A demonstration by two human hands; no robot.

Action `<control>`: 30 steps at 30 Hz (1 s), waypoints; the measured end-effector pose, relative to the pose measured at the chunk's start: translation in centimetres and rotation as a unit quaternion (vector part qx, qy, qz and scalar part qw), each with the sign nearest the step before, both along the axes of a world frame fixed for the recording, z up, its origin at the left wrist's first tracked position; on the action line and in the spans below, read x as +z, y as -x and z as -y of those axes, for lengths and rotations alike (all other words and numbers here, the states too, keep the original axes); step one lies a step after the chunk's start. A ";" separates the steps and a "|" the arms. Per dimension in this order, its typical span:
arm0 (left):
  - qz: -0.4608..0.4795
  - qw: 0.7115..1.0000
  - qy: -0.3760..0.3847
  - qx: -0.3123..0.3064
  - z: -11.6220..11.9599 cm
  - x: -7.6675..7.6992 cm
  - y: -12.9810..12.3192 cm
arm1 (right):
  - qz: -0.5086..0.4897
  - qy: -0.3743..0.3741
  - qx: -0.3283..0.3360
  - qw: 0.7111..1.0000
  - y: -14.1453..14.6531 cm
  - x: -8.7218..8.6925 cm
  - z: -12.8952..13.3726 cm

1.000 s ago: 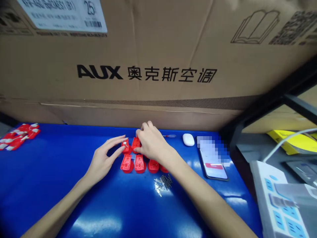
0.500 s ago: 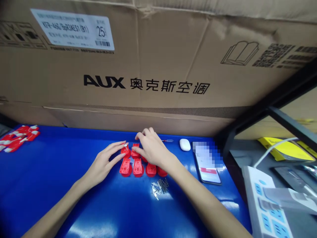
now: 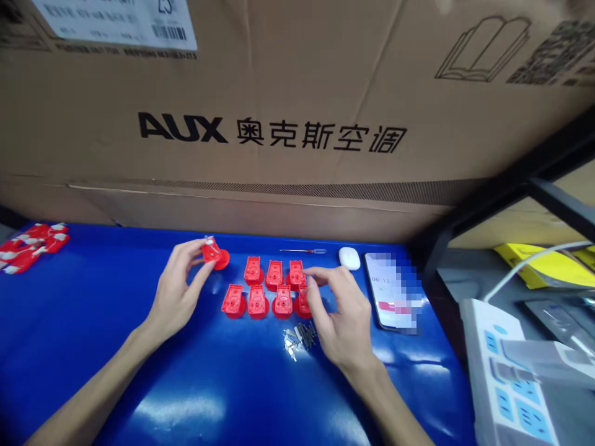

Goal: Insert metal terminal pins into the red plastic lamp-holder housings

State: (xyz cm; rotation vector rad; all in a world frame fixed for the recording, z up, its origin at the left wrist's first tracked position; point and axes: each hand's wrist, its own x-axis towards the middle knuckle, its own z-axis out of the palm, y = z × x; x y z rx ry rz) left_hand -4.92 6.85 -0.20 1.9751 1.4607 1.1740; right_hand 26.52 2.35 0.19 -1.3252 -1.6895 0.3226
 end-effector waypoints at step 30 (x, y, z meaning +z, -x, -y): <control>0.117 0.917 0.268 -0.270 9.6 2.1 -5.9 | -0.298 0.229 0.184 0.908 2.8 0.7 4.0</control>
